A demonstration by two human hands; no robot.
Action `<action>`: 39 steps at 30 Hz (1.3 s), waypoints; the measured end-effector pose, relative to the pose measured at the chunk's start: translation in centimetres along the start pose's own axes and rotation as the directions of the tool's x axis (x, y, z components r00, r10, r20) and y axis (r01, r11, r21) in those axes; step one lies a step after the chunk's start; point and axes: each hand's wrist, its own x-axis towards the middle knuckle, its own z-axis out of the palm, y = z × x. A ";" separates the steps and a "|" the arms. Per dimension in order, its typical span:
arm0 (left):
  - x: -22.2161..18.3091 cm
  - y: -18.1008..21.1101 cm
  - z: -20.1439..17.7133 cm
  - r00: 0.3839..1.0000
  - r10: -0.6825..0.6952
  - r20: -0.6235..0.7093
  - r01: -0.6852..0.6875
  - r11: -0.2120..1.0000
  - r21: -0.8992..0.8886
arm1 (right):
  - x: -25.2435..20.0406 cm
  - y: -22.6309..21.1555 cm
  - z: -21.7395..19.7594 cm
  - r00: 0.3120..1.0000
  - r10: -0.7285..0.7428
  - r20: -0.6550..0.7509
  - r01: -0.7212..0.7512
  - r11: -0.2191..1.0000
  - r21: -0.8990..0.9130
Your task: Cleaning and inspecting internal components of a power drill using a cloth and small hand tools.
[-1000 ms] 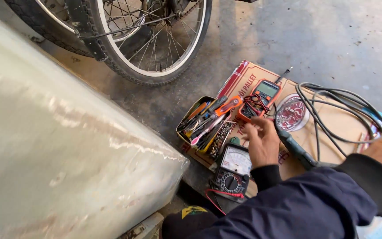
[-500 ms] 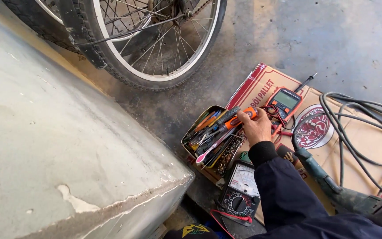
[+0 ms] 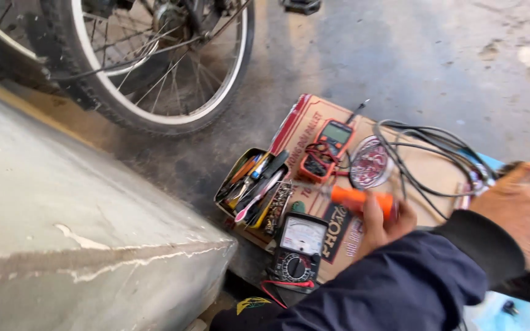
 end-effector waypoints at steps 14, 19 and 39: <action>1.2 1.2 -10.2 0.963 0.202 0.180 -0.251 0.916 0.314 | -7.7 -17.5 -33.4 0.916 -0.386 -0.104 0.308 0.847 -0.432; -0.4 3.3 -12.2 0.959 0.282 0.038 -0.276 0.889 0.365 | -5.2 -22.4 -32.4 0.846 -0.510 -0.159 0.422 0.820 -0.386; -3.9 5.5 -16.2 0.953 0.277 0.123 -0.301 0.817 0.492 | -3.4 -22.2 -21.7 0.715 -0.689 0.115 0.570 0.671 0.473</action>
